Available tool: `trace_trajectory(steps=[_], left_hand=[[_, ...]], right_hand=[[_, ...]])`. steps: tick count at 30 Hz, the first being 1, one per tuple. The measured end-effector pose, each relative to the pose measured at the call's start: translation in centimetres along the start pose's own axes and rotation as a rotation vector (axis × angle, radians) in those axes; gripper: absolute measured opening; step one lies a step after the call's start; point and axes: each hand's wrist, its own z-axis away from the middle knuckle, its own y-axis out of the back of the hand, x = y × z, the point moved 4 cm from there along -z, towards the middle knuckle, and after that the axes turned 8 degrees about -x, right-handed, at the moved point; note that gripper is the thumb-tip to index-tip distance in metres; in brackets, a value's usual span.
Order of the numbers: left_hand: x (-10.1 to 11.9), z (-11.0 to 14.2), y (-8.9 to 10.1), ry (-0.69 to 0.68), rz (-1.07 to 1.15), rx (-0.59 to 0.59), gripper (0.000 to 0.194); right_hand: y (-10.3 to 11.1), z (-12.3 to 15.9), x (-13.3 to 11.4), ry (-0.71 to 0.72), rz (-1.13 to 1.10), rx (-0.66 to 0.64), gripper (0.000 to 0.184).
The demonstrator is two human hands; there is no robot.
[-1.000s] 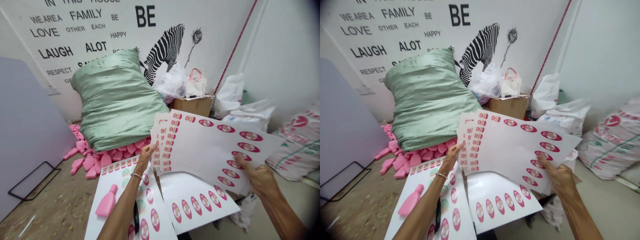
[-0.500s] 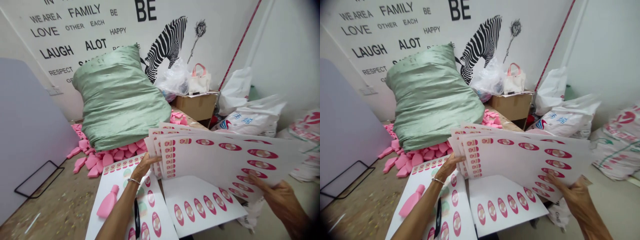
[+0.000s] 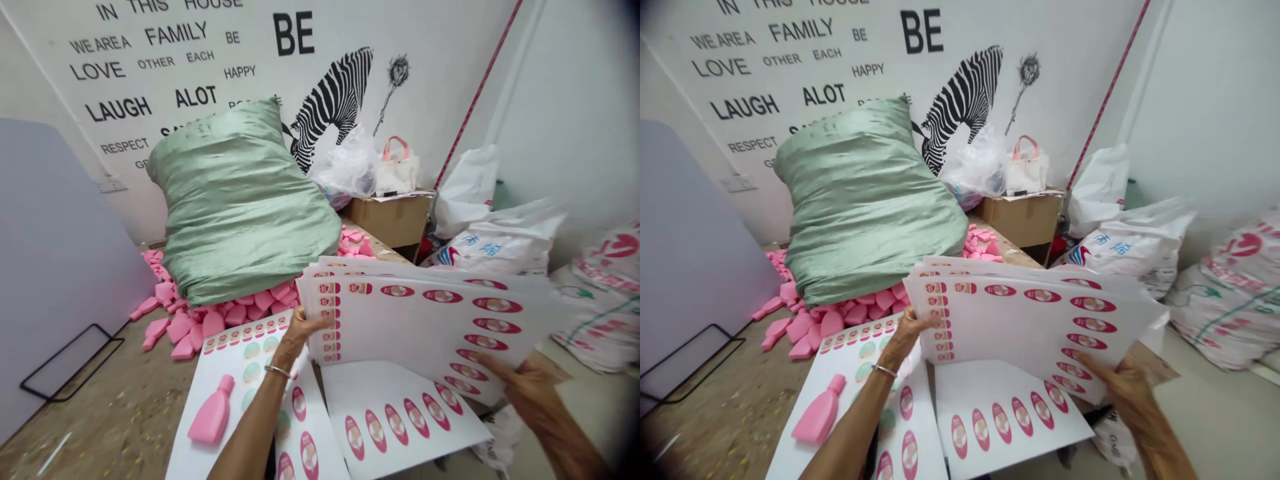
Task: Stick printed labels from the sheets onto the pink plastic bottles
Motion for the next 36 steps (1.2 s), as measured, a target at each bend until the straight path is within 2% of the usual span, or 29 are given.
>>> trace_trajectory(steps=[5,8,10,13,15,17,20,22,24,25,29,32,36], left_hand=[[-0.3,0.1,0.2,-0.002,-0.040,0.023,0.035],[1.3,0.5,0.1,-0.058,-0.053,0.078,0.042],[3.6,0.8,-0.6,-0.200,-0.066,0.192,0.053],[7.6,1.2,-2.7,-0.403,-0.194,0.496,0.060],[9.4,0.9,-4.3,-0.387,-0.344,0.672,0.063],[10.2,0.1,-5.3,-0.306,-0.480,0.781,0.067],[10.3,-0.8,-4.6,-0.280,-0.565,0.879,0.056],[9.9,-1.0,-3.2,-0.316,-0.553,0.885,0.035],[9.4,-1.0,-1.9,-0.324,-0.534,0.826,0.018],[9.2,-1.0,-1.5,-0.317,-0.526,0.778,0.019],[8.1,-0.7,-1.0,-0.281,-0.409,0.611,0.043],[7.2,-0.6,-1.4,-0.279,-0.364,0.597,0.050],[6.6,-0.4,-2.3,-0.319,-0.370,0.643,0.056]], right_hand=[[-0.2,0.5,0.5,-0.198,-0.011,-0.017,0.043],[0.1,1.1,-0.5,-0.190,-0.009,-0.008,0.045],[0.1,1.4,-1.1,-0.113,-0.014,0.023,0.049],[-0.3,1.7,-1.5,0.025,0.000,0.062,0.052],[-0.5,1.9,-1.5,0.065,0.002,0.078,0.057],[-0.6,2.1,-1.4,0.057,0.013,0.084,0.058],[-0.8,2.2,-1.6,0.035,0.000,0.029,0.050],[-0.8,2.2,-1.9,0.010,-0.032,-0.005,0.044],[-0.6,2.2,-2.3,-0.003,-0.045,0.002,0.042],[-0.6,2.3,-2.7,-0.001,-0.041,0.020,0.041],[-0.7,3.1,-5.3,0.084,-0.046,0.046,0.048],[-1.5,3.6,-7.2,0.220,-0.026,0.026,0.063],[-2.2,3.5,-7.4,0.294,0.034,0.034,0.068]])
